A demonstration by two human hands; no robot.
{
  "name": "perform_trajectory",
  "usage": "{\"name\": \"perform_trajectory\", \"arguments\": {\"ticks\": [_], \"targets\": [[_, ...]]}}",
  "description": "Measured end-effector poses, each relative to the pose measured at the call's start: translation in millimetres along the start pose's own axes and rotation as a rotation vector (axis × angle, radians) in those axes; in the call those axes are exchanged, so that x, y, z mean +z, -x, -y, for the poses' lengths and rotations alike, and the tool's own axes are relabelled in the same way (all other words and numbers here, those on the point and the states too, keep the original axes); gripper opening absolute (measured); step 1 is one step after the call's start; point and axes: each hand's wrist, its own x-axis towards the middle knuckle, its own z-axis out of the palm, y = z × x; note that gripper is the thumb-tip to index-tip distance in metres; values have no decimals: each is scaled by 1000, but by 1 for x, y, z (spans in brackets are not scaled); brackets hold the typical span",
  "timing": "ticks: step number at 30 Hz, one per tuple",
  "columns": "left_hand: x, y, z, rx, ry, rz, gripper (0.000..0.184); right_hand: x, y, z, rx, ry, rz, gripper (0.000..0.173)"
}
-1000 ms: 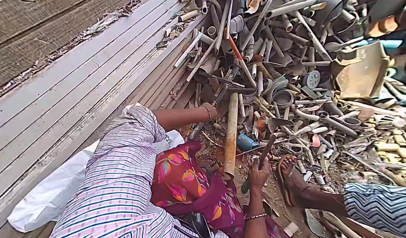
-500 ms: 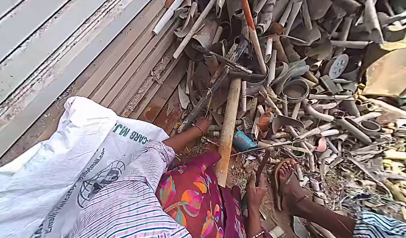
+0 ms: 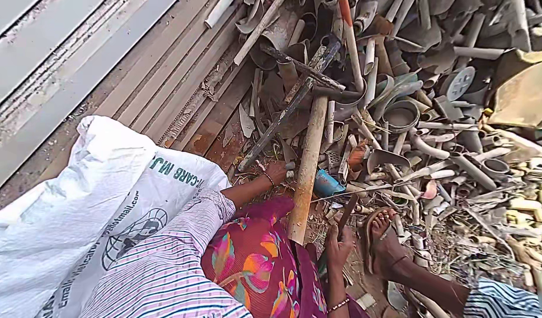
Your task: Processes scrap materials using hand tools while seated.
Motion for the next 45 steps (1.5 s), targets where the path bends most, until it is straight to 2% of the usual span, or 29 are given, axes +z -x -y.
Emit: {"name": "perform_trajectory", "arguments": {"ticks": [3,5,7,9,11,13,15,18,22,25,31,36,45], "targets": [[-10,6,2,-77,70,-37,32,3,0,-2,-9,-4,16,35],[-26,15,5,-152,171,-50,38,4,-1,-1,-7,-19,28,36],[-30,22,9,-162,231,-70,36,5,-2,3,19,-35,38,36],[-20,19,10,-84,186,-121,33,8,-4,4,27,-66,48,37],[-10,9,4,-24,52,-72,36,11,-4,1,18,-72,52,36],[-1,-2,-1,-4,-47,-23,31,12,-1,-1,13,-47,60,36],[-3,-5,-2,-41,-36,-23,28,13,-1,-4,12,-48,79,37],[-18,8,7,-164,324,-37,40,10,-1,-8,13,-77,96,38],[-34,39,20,-162,1169,81,29,9,-7,-7,31,-80,57,38],[-37,61,16,-129,1567,101,26,10,-8,-5,17,-84,44,37],[-42,69,4,-163,1786,143,41,10,-5,-2,37,-113,66,37],[-52,74,-9,-325,1840,141,37,10,-6,3,60,-128,66,40],[-59,82,-14,-226,1874,199,49,10,-5,19,22,-168,104,47]]}}
